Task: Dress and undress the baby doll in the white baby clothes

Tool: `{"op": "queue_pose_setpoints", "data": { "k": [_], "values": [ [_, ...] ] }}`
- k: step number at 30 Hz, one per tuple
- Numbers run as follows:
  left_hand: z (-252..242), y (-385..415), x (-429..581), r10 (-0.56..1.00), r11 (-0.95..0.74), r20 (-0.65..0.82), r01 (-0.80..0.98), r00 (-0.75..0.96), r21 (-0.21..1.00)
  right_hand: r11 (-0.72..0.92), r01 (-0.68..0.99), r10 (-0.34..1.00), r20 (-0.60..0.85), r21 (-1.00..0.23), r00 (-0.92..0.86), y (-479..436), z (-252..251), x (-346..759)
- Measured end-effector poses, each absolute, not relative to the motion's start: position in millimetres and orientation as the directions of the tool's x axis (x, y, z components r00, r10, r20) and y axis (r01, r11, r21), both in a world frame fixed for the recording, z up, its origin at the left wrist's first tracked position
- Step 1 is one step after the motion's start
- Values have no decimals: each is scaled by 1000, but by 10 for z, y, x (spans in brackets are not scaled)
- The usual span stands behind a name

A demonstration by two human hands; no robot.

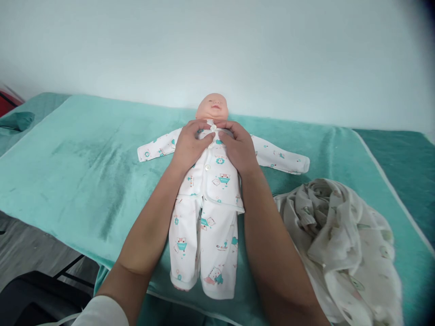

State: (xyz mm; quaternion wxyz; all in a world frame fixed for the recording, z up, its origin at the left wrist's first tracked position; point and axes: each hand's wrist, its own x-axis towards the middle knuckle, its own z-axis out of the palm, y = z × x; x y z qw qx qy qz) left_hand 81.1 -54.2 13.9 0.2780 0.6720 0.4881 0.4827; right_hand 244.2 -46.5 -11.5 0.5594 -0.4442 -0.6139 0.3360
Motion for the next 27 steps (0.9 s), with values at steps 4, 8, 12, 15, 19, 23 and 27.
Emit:
{"op": "queue_pose_setpoints", "data": {
  "k": [4, 8, 12, 15, 19, 23, 27],
  "values": [
    [136, -543, 805, 927, -361, 371, 381, 51, 851, 390, 144, 916, 399, -910, 38, -464, -119, 2437],
    [144, -548, 806, 932, -349, 359, 377, 45, 858, 446, 110, 890, 453, -889, 58, -458, -126, 2428],
    [159, -538, 809, 938, -332, 342, 393, 46, 858, 497, 105, 861, 505, -861, 59, -460, -125, 2419],
    [173, -523, 815, 943, -319, 328, 407, 49, 856, 511, 122, 852, 520, -851, 58, -464, -122, 2416],
    [181, -507, 826, 948, -308, 316, 411, 50, 858, 522, 144, 846, 532, -841, 43, -464, -119, 2416],
    [176, -512, 828, 947, -309, 317, 396, 47, 865, 526, 152, 842, 537, -837, 42, -461, -120, 2416],
    [155, -514, 824, 941, -323, 336, 370, 30, 871, 519, 158, 846, 532, -840, 48, -464, -121, 2416]
  ]
}}
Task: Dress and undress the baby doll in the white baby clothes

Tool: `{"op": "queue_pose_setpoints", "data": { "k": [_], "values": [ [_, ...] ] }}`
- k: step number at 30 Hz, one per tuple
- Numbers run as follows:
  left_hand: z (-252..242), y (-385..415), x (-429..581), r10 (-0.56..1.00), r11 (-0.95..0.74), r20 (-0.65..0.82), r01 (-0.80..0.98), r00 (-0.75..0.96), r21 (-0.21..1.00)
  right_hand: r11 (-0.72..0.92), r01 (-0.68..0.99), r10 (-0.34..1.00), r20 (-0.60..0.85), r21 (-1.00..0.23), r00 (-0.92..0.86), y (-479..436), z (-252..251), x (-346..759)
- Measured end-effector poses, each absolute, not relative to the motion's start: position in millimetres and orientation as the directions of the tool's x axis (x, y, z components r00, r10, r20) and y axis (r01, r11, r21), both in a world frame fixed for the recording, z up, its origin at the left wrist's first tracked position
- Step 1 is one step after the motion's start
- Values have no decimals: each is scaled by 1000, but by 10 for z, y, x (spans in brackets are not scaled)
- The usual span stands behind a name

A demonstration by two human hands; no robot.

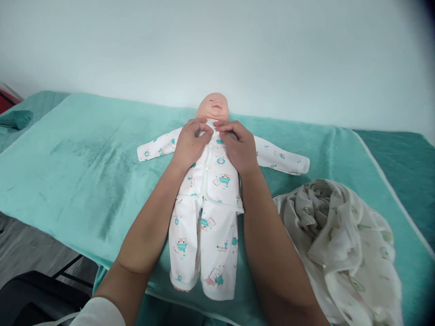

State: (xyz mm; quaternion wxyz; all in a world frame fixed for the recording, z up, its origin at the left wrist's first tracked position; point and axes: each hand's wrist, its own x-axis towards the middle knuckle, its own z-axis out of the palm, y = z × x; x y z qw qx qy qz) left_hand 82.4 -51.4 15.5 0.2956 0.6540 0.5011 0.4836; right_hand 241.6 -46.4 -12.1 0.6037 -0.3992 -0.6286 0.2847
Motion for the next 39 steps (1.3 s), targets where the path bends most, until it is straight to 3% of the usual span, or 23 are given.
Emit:
{"op": "queue_pose_setpoints", "data": {
  "k": [20, 28, 39],
  "values": [
    [146, -510, 798, 937, -347, 341, 334, 79, 876, 507, 121, 853, 517, -854, 76, -464, -113, 2410],
    [135, -522, 804, 914, -388, 402, 407, 56, 827, 471, 162, 873, 484, -867, 50, -474, -118, 2416],
    [226, -426, 912, 952, -278, 307, 489, 22, 827, 401, 243, 906, 421, -883, 33, -478, -67, 2426]
  ]
}}
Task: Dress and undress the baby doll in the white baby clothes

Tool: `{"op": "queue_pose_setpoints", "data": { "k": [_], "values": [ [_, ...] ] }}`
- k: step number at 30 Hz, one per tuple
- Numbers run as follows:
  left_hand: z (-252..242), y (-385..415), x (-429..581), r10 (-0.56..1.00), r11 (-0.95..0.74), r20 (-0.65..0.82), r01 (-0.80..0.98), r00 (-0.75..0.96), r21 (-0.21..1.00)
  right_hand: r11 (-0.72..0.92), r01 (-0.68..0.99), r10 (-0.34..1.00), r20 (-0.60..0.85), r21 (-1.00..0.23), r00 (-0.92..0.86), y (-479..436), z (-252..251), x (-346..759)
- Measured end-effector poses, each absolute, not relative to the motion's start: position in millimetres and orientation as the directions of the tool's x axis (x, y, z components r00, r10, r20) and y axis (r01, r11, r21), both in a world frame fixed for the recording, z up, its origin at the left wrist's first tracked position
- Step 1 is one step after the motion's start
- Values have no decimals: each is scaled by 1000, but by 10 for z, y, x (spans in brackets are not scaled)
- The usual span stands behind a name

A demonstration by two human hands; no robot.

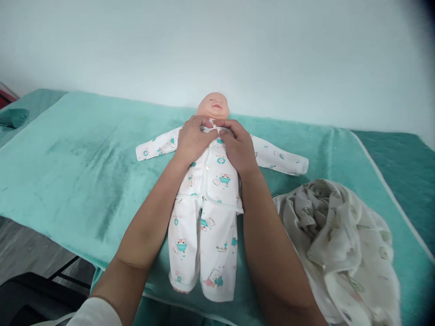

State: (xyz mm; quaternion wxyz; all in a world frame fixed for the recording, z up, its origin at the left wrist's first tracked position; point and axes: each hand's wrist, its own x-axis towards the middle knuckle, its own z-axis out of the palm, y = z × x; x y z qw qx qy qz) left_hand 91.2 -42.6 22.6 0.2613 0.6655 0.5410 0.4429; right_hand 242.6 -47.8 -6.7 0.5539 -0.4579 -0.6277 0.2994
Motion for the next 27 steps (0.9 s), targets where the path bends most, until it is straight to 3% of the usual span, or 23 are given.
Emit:
{"op": "queue_pose_setpoints", "data": {
  "k": [12, 17, 27],
  "values": [
    [195, -427, 863, 936, -338, 348, 400, 49, 852, 409, 180, 904, 424, -895, 53, -477, -97, 2414],
    [226, -429, 881, 949, -297, 314, 441, 36, 847, 442, 163, 889, 455, -882, 54, -483, -87, 2403],
    [238, -429, 870, 951, -298, 301, 439, 63, 848, 402, 252, 901, 430, -880, 65, -450, -109, 2396]
  ]
}}
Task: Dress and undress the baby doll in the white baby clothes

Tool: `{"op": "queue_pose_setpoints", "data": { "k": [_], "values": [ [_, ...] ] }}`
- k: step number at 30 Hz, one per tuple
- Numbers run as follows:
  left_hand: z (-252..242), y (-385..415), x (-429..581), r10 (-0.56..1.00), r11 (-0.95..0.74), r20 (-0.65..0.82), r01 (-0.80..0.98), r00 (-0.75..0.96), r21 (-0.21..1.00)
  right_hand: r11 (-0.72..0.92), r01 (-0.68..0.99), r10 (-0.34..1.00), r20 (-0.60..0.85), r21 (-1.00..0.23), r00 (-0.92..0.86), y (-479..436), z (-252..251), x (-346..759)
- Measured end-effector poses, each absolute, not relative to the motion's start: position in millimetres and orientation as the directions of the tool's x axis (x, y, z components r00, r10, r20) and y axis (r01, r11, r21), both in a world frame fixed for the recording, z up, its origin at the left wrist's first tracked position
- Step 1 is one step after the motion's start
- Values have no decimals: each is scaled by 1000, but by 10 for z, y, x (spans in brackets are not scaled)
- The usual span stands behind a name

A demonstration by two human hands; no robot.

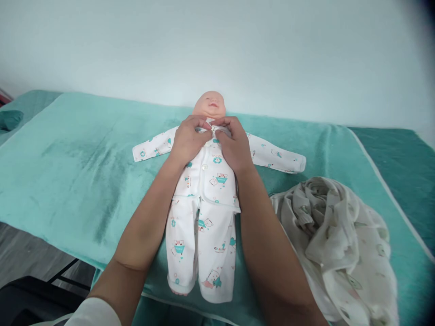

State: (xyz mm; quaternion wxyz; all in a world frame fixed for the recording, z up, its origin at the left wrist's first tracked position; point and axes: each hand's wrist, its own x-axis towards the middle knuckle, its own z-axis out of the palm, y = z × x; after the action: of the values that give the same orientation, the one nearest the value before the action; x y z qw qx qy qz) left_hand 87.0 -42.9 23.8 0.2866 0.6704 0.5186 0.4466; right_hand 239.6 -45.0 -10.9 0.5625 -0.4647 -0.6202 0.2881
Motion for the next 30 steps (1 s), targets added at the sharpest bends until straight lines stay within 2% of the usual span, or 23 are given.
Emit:
{"op": "queue_pose_setpoints", "data": {
  "k": [6, 14, 18, 21, 27, 30],
  "values": [
    [224, -441, 861, 934, -347, 349, 425, 76, 836, 366, 358, 912, 408, -859, 46, -372, -173, 2412],
    [196, -413, 857, 920, -385, 380, 382, 93, 840, 340, 357, 928, 372, -870, 24, -297, -164, 2421],
    [193, -419, 860, 912, -400, 398, 430, 99, 809, 318, 358, 936, 351, -878, 29, -197, -175, 2442],
    [192, -423, 860, 902, -424, 414, 447, 127, 788, 345, 330, 929, 371, -879, 15, -125, -205, 2467],
    [177, -409, 853, 904, -415, 413, 469, 112, 780, 232, 216, 972, 236, -948, -10, -110, -193, 2522],
    [170, -405, 851, 899, -427, 420, 462, 125, 778, 219, 157, 976, 219, -963, -18, -146, -145, 2517]
  ]
}}
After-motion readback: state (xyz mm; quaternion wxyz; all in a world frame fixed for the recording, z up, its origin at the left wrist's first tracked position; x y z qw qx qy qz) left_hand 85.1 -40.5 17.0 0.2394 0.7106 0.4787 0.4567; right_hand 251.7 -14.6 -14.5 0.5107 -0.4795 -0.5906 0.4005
